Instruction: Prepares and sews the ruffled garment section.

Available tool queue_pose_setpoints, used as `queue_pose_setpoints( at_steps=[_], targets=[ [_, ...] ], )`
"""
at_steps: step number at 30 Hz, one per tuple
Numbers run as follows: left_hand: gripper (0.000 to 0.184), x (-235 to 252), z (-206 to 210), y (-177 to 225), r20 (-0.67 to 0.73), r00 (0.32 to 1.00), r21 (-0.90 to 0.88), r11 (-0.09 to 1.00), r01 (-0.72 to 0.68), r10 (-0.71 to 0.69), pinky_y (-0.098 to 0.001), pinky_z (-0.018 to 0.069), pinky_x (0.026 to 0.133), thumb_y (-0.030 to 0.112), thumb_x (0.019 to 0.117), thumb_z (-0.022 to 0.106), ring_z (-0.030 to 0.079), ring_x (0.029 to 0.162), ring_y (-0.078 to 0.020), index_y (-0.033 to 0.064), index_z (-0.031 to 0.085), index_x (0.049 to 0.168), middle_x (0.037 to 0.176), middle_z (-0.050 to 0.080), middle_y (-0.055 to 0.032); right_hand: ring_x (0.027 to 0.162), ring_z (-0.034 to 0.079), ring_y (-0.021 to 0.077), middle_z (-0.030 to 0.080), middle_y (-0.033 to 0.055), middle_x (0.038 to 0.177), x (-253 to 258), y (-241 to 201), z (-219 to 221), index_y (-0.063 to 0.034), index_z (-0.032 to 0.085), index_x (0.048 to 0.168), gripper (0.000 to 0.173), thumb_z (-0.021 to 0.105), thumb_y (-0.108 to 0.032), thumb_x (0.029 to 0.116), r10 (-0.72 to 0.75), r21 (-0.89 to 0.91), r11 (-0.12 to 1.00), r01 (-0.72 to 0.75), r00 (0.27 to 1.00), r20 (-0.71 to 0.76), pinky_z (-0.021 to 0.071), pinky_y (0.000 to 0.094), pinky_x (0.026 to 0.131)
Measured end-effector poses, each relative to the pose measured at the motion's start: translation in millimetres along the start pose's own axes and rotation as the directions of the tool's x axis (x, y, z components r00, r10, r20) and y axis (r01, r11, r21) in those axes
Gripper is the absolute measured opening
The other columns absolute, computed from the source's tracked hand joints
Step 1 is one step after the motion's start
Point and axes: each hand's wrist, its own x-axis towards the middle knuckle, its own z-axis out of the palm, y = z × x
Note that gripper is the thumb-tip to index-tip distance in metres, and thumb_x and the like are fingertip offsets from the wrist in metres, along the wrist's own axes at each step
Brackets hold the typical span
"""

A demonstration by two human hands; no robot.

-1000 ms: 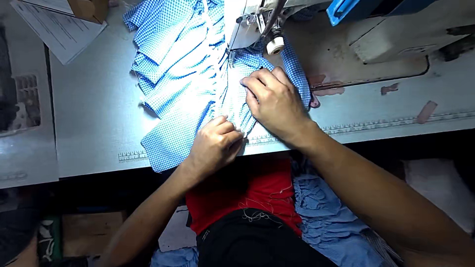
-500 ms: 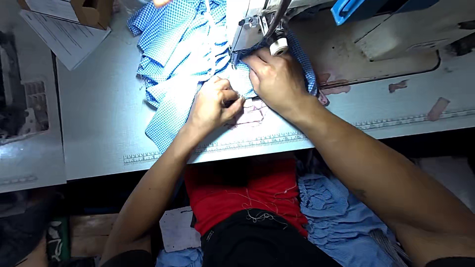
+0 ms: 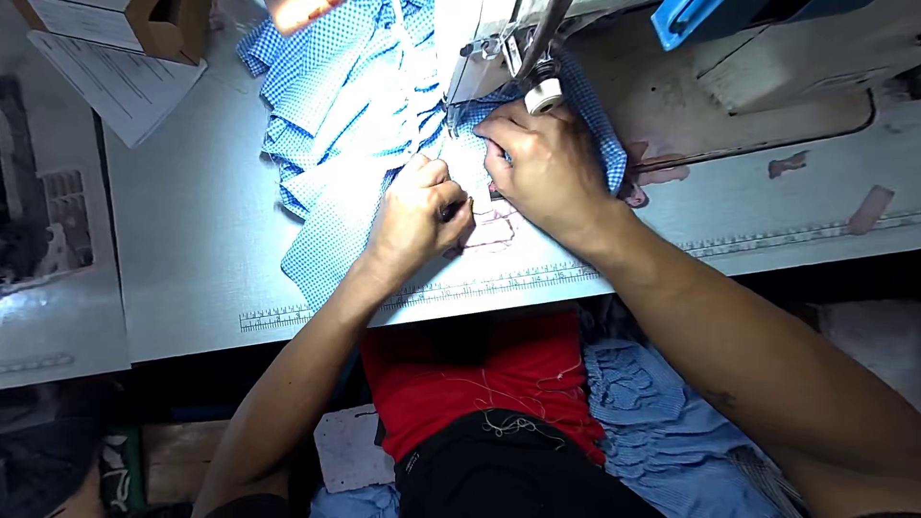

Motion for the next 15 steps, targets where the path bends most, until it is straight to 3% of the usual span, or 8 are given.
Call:
queue_pose_setpoints(
  at_steps=[7, 15],
  targets=[
    [0.02, 14, 0, -16, 0.006, 1.0, 0.029, 0.999, -0.027, 0.027, -0.0328, 0.0456, 0.075, 0.02, 0.0929, 0.068, 0.059, 0.084, -0.0209, 0.0083, 0.077, 0.078, 0.075, 0.061, -0.0062, 0.114, 0.066, 0.0389, 0.071, 0.0189, 0.116, 13, 1, 6, -0.0108, 0.072, 0.122, 0.032, 0.047, -0.016, 0.1031, 0.058, -0.01, 0.998, -0.058, 0.997, -0.043, 0.0524, 0.0494, 0.096],
    [0.025, 31, -3, -33, 0.073, 0.997, 0.051, 0.999, -0.013, 0.01, -0.0326, 0.0451, 0.076, 0.025, 0.0958, 0.064, 0.058, 0.085, -0.02, 0.0081, 0.076, 0.081, 0.08, 0.059, -0.0067, 0.118, 0.065, 0.0397, 0.072, 0.0204, 0.114, 27, 4, 12, -0.0041, 0.074, 0.11, 0.03, 0.049, -0.019, 0.1027, 0.101, -0.018, 0.995, -0.103, 0.991, -0.091, 0.0509, 0.0511, 0.099]
  ],
)
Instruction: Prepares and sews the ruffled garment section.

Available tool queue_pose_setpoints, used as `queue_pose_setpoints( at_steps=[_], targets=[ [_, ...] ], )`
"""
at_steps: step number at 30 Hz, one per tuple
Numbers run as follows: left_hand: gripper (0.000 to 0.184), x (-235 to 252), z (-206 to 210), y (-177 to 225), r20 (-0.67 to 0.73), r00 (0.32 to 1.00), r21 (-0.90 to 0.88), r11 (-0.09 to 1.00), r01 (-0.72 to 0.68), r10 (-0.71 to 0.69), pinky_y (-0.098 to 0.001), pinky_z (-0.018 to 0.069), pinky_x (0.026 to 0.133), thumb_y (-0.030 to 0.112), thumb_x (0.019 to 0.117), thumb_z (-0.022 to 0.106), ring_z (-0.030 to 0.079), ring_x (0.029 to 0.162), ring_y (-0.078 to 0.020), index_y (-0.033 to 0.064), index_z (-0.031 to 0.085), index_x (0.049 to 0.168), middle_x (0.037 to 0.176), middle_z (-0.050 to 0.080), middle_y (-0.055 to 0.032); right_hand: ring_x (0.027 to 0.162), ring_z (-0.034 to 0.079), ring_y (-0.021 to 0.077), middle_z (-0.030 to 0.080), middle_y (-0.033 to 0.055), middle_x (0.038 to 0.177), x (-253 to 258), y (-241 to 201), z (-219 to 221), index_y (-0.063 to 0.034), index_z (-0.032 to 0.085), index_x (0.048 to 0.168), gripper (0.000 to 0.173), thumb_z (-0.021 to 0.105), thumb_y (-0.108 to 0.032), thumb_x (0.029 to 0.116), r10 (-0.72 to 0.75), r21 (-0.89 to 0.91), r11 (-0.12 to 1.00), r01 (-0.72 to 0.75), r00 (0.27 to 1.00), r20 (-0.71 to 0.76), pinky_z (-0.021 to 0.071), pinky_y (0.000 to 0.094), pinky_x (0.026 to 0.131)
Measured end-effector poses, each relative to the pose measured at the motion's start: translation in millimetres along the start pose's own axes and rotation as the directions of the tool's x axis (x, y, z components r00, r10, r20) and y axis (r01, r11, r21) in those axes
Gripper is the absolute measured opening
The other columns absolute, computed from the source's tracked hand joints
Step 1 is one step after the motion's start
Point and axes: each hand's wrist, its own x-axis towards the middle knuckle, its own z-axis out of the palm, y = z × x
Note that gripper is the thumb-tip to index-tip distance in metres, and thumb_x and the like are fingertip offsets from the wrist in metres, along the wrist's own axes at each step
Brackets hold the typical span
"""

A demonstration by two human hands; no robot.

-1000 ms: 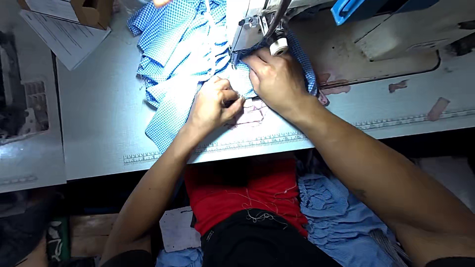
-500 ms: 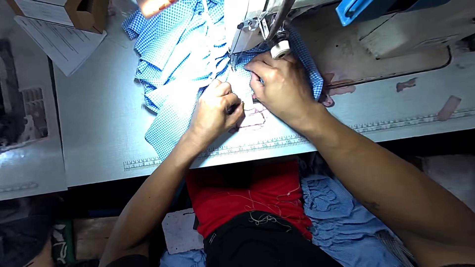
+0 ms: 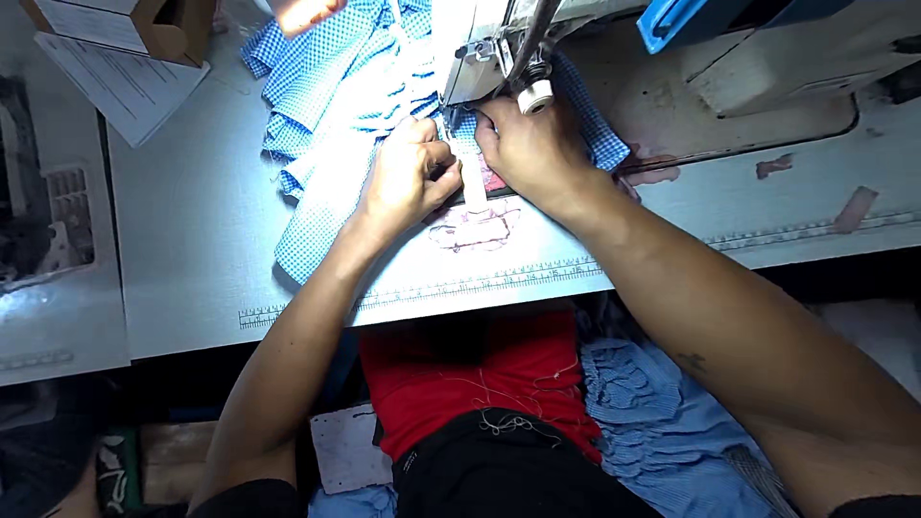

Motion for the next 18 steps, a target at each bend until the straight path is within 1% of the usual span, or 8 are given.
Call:
queue_pose_setpoints(
  at_steps=[5, 8, 10, 12, 14, 16, 17, 18],
  targets=[
    [0.025, 3, -4, -11, 0.057, 0.997, 0.033, 0.998, -0.052, 0.05, -0.0326, 0.0481, 0.082, 0.027, 0.0997, 0.061, 0.06, 0.093, -0.0211, 0.011, 0.08, 0.096, 0.09, 0.064, -0.0079, 0.127, 0.059, 0.0377, 0.069, 0.0182, 0.126, 12, 1, 3, -0.0058, 0.073, 0.115, 0.031, 0.05, -0.023, 0.1033, 0.048, 0.008, 0.999, -0.048, 0.997, 0.053, 0.0471, 0.0511, 0.105],
    [0.026, 1, -9, -20, 0.081, 0.982, 0.053, 0.983, -0.173, 0.169, -0.0334, 0.0495, 0.09, 0.026, 0.1016, 0.06, 0.062, 0.102, -0.0241, 0.01, 0.08, 0.104, 0.099, 0.068, -0.01, 0.128, 0.059, 0.0356, 0.068, 0.0165, 0.129, 19, 1, 6, -0.0064, 0.072, 0.117, 0.031, 0.051, -0.024, 0.1028, 0.063, 0.02, 0.998, -0.064, 0.997, 0.043, 0.0471, 0.0497, 0.106],
    [0.027, 0, -12, -28, 0.081, 0.97, 0.016, 0.973, -0.231, 0.229, -0.0342, 0.0503, 0.095, 0.026, 0.1016, 0.06, 0.064, 0.107, -0.0247, 0.0082, 0.08, 0.104, 0.105, 0.07, -0.0116, 0.126, 0.061, 0.035, 0.069, 0.0163, 0.126, 17, 3, 8, -0.008, 0.072, 0.117, 0.03, 0.051, -0.025, 0.1027, 0.052, 0.032, 0.998, -0.052, 0.999, 0.014, 0.0484, 0.0497, 0.104],
    [0.027, 3, -15, -35, 0.043, 0.982, -0.051, 0.982, -0.182, 0.185, -0.0347, 0.0517, 0.098, 0.025, 0.1003, 0.06, 0.066, 0.11, -0.0208, 0.0079, 0.08, 0.096, 0.108, 0.074, -0.0096, 0.125, 0.061, 0.037, 0.068, 0.0186, 0.127, -2, -4, -9, -0.0089, 0.07, 0.123, 0.031, 0.047, -0.018, 0.1041, 0.011, 0.052, 0.999, -0.013, 0.999, 0.035, 0.0491, 0.0529, 0.103],
    [0.028, 14, -19, -40, -0.021, 0.997, -0.07, 0.995, -0.071, 0.07, -0.0394, 0.0514, 0.099, 0.023, 0.1017, 0.056, 0.068, 0.112, -0.0205, 0.0065, 0.079, 0.098, 0.111, 0.075, -0.0091, 0.123, 0.061, 0.0337, 0.065, 0.0157, 0.132, -51, -20, -50, -0.0094, 0.067, 0.133, 0.037, 0.044, -0.007, 0.1039, -0.046, 0.146, 0.989, 0.036, 0.997, 0.062, 0.0499, 0.0512, 0.102],
    [0.028, 32, -21, -49, -0.04, 0.999, 0.002, 1.0, -0.007, 0.007, -0.041, 0.0489, 0.103, 0.018, 0.1034, 0.05, 0.066, 0.116, -0.0236, 0.0075, 0.076, 0.108, 0.113, 0.075, -0.0086, 0.121, 0.064, 0.0264, 0.07, 0.0108, 0.13, -106, -4, -89, -0.0057, 0.072, 0.125, 0.036, 0.046, -0.003, 0.1006, -0.096, 0.254, 0.959, 0.124, 0.988, -0.122, 0.0511, 0.045, 0.103],
    [0.03, 41, -21, -53, -0.015, 1.0, 0.045, 0.999, -0.013, 0.014, -0.0422, 0.0473, 0.106, 0.011, 0.1009, 0.049, 0.064, 0.12, -0.0271, 0.0079, 0.075, 0.115, 0.116, 0.074, -0.0093, 0.119, 0.066, 0.026, 0.07, 0.0134, 0.126, -130, 30, -108, -0.0002, 0.069, 0.123, 0.031, 0.049, -0.004, 0.1008, -0.137, 0.26, 0.945, 0.2, 0.961, -0.241, 0.053, 0.0438, 0.103],
    [0.034, 49, -19, -58, 0.038, 0.999, 0.103, 0.995, -0.017, 0.013, -0.0438, 0.0449, 0.109, 0.008, 0.0984, 0.048, 0.061, 0.125, -0.0299, 0.0095, 0.073, 0.12, 0.122, 0.072, -0.0096, 0.118, 0.065, 0.0263, 0.067, 0.0182, 0.125, -149, 81, -131, 0.0078, 0.062, 0.127, 0.029, 0.053, -0.005, 0.103, -0.203, 0.238, 0.927, 0.29, 0.921, -0.332, 0.0533, 0.0422, 0.102]
  ],
)
